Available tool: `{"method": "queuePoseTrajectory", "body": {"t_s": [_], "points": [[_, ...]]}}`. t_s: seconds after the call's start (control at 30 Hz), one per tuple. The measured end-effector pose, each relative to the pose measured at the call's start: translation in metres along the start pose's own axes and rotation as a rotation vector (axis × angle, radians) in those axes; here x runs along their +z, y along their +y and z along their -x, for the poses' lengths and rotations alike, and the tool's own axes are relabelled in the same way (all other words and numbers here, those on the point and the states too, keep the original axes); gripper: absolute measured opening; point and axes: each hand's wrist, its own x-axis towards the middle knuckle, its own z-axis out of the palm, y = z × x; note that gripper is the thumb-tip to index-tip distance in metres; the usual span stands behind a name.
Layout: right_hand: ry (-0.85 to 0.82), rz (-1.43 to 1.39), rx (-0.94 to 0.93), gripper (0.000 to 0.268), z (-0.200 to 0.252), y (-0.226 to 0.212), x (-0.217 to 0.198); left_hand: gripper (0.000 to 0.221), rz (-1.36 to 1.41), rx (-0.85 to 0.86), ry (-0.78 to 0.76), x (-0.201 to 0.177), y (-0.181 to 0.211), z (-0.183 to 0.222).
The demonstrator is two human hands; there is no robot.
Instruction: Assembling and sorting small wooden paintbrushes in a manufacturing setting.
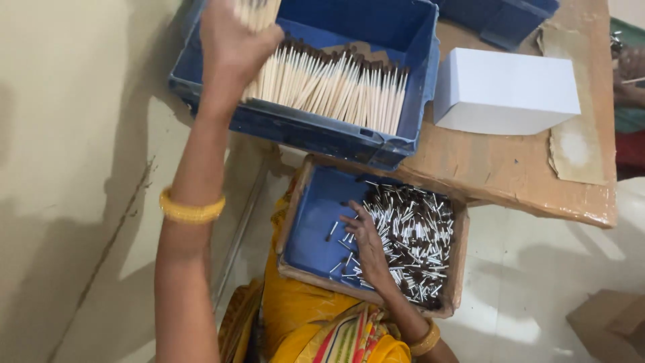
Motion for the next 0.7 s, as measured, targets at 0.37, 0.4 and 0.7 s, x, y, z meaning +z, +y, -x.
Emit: {"method": "queuePoseTrajectory", "body": {"t_s": [0.37,0.4,0.7], "points": [[-0.074,0.019,0.311,0.089,0.015,0.008,0.004,0.051,-0.476,-0.321,-0.382,0.109,-0.124,-0.02],[-0.075,0.009,0.367,0.089,0.015,0.009,0.003,0.057,-0.592,-0.343,-0.457,0.112,-0.131,-0.019],[-0.082,0.026,0.223,0.088,0.021,0.036,0.0,0.086,-1.159,-0.382,-0.826,0.062,0.003,-0.007]]}}
